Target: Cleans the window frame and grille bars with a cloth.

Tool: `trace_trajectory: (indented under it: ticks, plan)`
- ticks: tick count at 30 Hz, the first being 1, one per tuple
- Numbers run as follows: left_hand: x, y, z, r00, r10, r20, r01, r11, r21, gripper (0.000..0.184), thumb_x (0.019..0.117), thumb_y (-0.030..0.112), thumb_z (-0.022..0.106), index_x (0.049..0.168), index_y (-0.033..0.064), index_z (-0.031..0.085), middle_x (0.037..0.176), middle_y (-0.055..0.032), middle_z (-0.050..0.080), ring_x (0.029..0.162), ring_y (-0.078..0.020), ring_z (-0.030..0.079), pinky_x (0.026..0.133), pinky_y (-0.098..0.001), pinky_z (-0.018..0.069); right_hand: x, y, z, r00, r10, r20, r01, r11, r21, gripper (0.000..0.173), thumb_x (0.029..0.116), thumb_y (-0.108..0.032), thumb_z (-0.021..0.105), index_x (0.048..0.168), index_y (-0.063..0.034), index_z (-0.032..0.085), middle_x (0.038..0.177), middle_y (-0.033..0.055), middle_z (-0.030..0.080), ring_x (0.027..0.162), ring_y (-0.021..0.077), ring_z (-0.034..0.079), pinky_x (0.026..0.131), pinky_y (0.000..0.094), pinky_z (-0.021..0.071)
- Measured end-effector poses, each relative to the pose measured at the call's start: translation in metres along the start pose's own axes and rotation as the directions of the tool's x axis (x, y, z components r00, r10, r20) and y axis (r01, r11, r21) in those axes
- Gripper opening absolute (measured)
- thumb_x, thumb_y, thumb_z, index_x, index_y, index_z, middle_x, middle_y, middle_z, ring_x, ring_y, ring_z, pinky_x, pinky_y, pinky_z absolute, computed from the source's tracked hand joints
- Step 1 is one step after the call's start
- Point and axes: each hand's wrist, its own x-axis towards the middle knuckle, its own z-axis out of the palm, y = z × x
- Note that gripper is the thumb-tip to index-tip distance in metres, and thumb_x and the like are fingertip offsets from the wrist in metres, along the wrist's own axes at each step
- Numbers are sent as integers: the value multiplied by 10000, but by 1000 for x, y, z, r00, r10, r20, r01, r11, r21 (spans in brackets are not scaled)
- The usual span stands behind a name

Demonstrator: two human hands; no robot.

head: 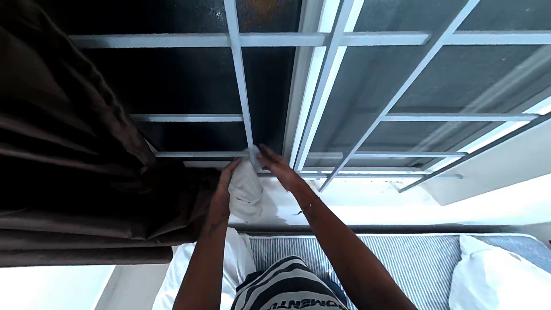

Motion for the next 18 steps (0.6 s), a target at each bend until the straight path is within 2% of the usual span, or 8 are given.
trace_trajectory:
  ticks: [3,6,7,9,11,13,15,18]
  plan:
    - [-14,11,-9,998,27,49,-34,987,155,310,1097,321,446,1276,173,651,1031,43,728,847,-24,693,731,-212,588,3,12,2,1000,17,21,-17,1000,15,731,980,-468,664,1598,-183,395,1533,100,529,1380,221,533,1154,482,445]
    - [-25,28,7,1000,0,-5,1,984,180,214,1053,242,484,1107,161,675,836,53,690,678,-10,654,593,-182,556,6,19,1,995,99,-13,-98,995,33,758,934,-537,699,1535,-125,489,1520,85,548,1415,190,496,1193,458,400]
    - [-26,29,8,1000,-3,15,1,986,168,202,1038,226,491,1079,160,677,814,48,683,665,-17,651,582,-189,554,7,19,1,992,123,-19,-121,991,60,755,921,-538,715,1509,-108,517,1509,82,558,1410,187,499,1193,450,400]
    - [-26,29,7,998,-24,61,14,988,152,195,1022,227,503,1075,166,681,821,39,692,676,-31,665,586,-205,565,8,12,3,991,130,-14,-125,974,191,625,929,-416,752,1426,-78,580,1397,81,633,1301,183,578,1128,427,454]
    - [-28,33,11,997,-61,41,50,975,216,211,1020,296,561,1151,179,679,896,21,715,738,-58,691,633,-237,588,11,11,6,998,63,-28,-54,963,265,424,952,-295,745,1287,-49,656,1207,81,716,1126,172,662,1018,406,527]
    - [-32,44,21,999,-43,-19,47,899,436,319,1019,353,621,1283,176,628,1046,-14,719,859,-98,694,749,-285,592,12,11,10,996,-42,-77,59,969,239,297,959,-222,733,1179,-29,682,1080,83,733,1006,156,687,946,381,565]
    - [-30,40,12,998,62,7,-54,800,598,396,1000,294,671,1358,145,592,1167,-74,707,955,-173,698,833,-369,593,12,6,15,979,-118,-165,143,979,149,250,935,-175,746,1124,-26,678,990,85,716,909,144,674,853,368,572]
    - [-27,16,-18,976,212,44,-185,709,680,583,923,302,775,1459,237,556,1290,-51,692,1067,-207,704,886,-419,607,3,2,22,927,-254,-276,271,962,23,236,915,-131,746,1099,-14,654,944,98,694,849,150,666,774,354,580]
